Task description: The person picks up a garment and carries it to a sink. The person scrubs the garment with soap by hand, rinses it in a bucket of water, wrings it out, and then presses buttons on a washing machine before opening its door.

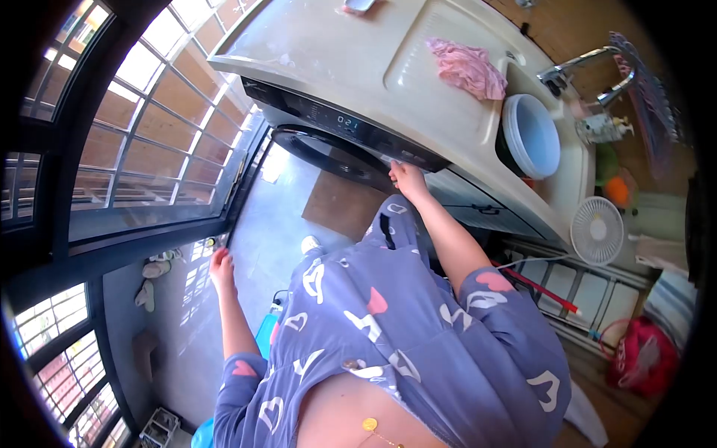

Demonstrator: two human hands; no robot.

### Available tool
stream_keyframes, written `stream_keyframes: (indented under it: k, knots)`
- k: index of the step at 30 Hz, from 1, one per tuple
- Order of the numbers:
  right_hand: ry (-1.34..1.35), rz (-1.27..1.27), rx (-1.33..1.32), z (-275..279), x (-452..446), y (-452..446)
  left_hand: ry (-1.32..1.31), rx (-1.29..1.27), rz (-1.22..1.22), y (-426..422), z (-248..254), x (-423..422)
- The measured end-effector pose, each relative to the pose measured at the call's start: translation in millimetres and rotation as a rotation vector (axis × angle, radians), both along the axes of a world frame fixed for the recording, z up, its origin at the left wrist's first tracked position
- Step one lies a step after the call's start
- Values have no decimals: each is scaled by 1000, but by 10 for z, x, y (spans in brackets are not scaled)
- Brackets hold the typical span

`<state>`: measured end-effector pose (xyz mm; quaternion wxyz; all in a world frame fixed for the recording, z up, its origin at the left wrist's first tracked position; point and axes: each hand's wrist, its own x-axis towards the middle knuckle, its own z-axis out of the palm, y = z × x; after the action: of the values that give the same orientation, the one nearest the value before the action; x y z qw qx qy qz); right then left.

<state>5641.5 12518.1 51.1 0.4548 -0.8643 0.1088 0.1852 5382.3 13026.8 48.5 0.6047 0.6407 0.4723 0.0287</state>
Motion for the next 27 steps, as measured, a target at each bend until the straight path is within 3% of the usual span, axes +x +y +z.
stream_keyframes:
  k: [2, 4, 7, 12, 17, 24, 26, 27]
  knots:
    - [-25, -5, -130, -31, -100, -123, 76, -82, 110, 136, -324, -563]
    - [-250, -40, -578, 196, -222, -53, 140, -138, 196, 187, -542, -1030]
    - [-112, 43, -636, 512, -397, 151, 265, -221, 267, 70, -670, -1527]
    - [121, 156, -769, 824, -487, 478, 462, -340, 129, 45, -861, -1923]
    - [120, 132, -708, 468, -341, 460, 430, -375, 1, 281, -769, -1819]
    - [186, -225, -197, -80, 63, 611, 348, -276, 84, 661, -644, -1542]
    - [248, -416, 55, 533, -16, 912, 351, -275, 82, 688, -636, -1534]
    - [248, -414, 56, 536, -1, 925, 351, -274, 84, 673, -639, -1542]
